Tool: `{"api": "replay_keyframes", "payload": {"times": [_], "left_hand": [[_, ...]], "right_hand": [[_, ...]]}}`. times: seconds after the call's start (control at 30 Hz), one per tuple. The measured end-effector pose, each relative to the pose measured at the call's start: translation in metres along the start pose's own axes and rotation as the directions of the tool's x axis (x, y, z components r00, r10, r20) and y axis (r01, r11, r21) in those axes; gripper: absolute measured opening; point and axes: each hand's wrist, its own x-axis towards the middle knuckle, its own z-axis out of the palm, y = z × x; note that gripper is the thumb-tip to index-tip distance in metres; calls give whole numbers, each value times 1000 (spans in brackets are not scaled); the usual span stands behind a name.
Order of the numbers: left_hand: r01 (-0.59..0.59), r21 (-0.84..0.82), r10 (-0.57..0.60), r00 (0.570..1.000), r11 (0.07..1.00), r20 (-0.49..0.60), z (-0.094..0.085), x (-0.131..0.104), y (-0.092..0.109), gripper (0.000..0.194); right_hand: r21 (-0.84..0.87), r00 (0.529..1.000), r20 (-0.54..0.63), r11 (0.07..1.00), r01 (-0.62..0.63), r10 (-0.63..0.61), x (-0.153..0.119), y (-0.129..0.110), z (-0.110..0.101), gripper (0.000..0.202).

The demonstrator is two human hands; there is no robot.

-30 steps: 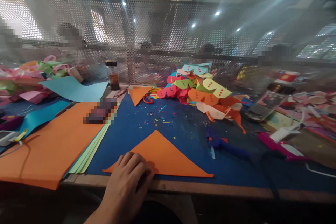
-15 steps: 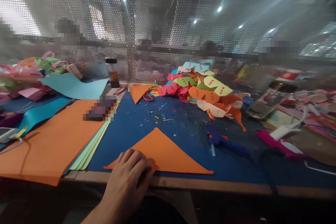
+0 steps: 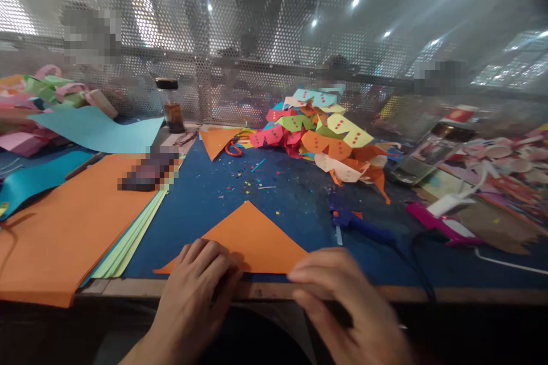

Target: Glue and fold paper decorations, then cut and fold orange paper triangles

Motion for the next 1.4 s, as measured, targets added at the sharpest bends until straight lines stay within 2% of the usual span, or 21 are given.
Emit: {"api": "replay_keyframes", "payload": {"times": [0.13,0.27,0.57,0.77,0.97,1.3,1.4], "left_hand": [[2,10,-2,1000,1000,4,0,-1,0,13],[1,26,-1,1000,1000,18,1,-1,-1,12],[-18,41,16,999,999,43,0,-4,-5,11],[-3,69,1,999,998,34,0,1,-2,9],[-20,106,11,996,994,83,-3,2,-1,10],[-37,142,26,997,989,77,0,4,-4,11],[8,114,-16,997,993,76,2,2,-2,11]], "right_hand": [[58,996,92,998,-16,11,7,8,31,6],[50,987,153,997,-52,43,8,5,44,12],[26,978,180,993,-114,108,13,2,49,20],[-8,972,206,994,-109,108,15,0,53,19],[40,962,239,989,-145,131,14,1,55,16],[32,956,254,987,-158,144,14,1,57,13],[33,960,243,987,-154,142,13,1,57,12]]}}
